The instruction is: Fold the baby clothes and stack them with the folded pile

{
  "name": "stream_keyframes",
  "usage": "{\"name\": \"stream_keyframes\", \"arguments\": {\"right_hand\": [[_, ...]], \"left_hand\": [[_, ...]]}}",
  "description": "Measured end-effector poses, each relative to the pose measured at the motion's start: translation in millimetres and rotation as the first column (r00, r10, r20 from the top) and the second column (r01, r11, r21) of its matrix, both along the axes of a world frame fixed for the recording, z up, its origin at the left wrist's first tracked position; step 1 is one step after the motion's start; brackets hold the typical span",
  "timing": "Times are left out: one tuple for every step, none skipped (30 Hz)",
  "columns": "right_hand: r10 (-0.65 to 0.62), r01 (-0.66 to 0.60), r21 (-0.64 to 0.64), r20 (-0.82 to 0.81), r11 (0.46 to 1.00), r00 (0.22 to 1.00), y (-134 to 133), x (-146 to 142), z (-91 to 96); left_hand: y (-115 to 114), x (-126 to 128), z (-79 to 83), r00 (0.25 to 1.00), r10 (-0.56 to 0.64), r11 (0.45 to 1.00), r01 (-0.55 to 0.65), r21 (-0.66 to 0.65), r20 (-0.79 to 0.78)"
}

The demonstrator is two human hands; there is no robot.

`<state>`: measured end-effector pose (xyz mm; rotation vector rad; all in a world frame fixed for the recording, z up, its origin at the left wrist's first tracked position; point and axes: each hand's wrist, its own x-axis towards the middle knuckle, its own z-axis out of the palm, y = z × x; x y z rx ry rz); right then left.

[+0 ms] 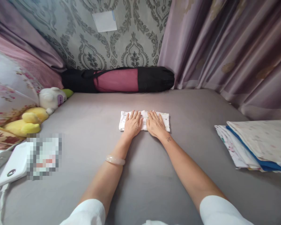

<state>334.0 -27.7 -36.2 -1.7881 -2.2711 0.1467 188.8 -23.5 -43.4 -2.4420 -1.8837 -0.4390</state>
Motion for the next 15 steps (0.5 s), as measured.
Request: {"name": "stream_keyframes", "arguments": {"right_hand": [[-0.020,0.020,0.000,0.001,1.000,1.000,-0.2,0.6,-0.2],[-0.033,0.033,-0.009,0.003,0.999,0.999,-0.3,1.0,-0.9],[-0.041,0.041,-0.022,0.005,0.999,0.999,-0.4,1.2,-1.7],[-0.045,0.046,-0.035,0.006,0.998,0.999,-0.3,1.3,-2.7],[-0.046,0.046,-0.045,0.007,0.998,0.999,-0.2,1.2,-3.6],[-0.045,0.046,-0.048,0.008,0.998,0.999,0.0,1.1,-4.3],[-0.045,0.045,-0.049,0.008,0.998,0.999,0.1,0.9,-4.7],[-0.045,0.046,-0.050,0.007,0.998,0.999,0.2,0.8,-4.8],[-0.047,0.047,-0.052,0.007,0.998,0.999,0.3,0.7,-4.6],[-0.047,0.047,-0.056,0.006,0.997,0.999,0.3,0.7,-4.2],[-0.044,0.044,-0.061,0.004,0.997,0.999,0.2,0.8,-3.6],[-0.043,0.043,-0.065,0.004,0.997,0.999,0.1,1.2,-2.9],[-0.046,0.047,-0.063,0.004,0.997,0.999,-0.1,1.7,-2.4],[-0.057,0.057,-0.054,0.007,0.997,0.998,-0.2,2.4,-2.0],[-0.073,0.073,-0.036,0.011,0.997,0.997,-0.4,3.2,-1.9]], "left_hand": [[0.0,-0.4,-0.5,1.000,0.017,1.000,-0.017,0.001,-0.002],[0.2,-0.8,-1.4,1.000,0.027,1.000,-0.028,-0.014,-0.005],[0.5,-1.0,-2.6,0.999,0.031,0.999,-0.031,-0.039,-0.008],[0.8,-1.2,-3.8,0.999,0.031,0.997,-0.031,-0.066,-0.012],[1.2,-1.4,-4.9,0.999,0.029,0.995,-0.031,-0.090,-0.016],[1.5,-1.4,-5.7,0.999,0.029,0.994,-0.031,-0.105,-0.018],[1.8,-1.4,-6.2,0.999,0.031,0.993,-0.033,-0.113,-0.020],[1.9,-1.3,-6.3,0.999,0.033,0.992,-0.036,-0.117,-0.022],[1.9,-1.2,-6.0,0.999,0.035,0.992,-0.037,-0.121,-0.023],[1.7,-1.0,-5.6,0.999,0.035,0.991,-0.038,-0.125,-0.024],[1.4,-0.9,-5.0,0.999,0.034,0.991,-0.037,-0.128,-0.024],[1.1,-0.9,-4.5,0.999,0.034,0.991,-0.037,-0.128,-0.023],[0.9,-1.0,-4.1,0.999,0.036,0.992,-0.038,-0.123,-0.021],[0.7,-1.4,-3.8,0.999,0.043,0.993,-0.044,-0.109,-0.017],[0.8,-2.0,-3.7,0.998,0.058,0.994,-0.059,-0.087,-0.012]]}}
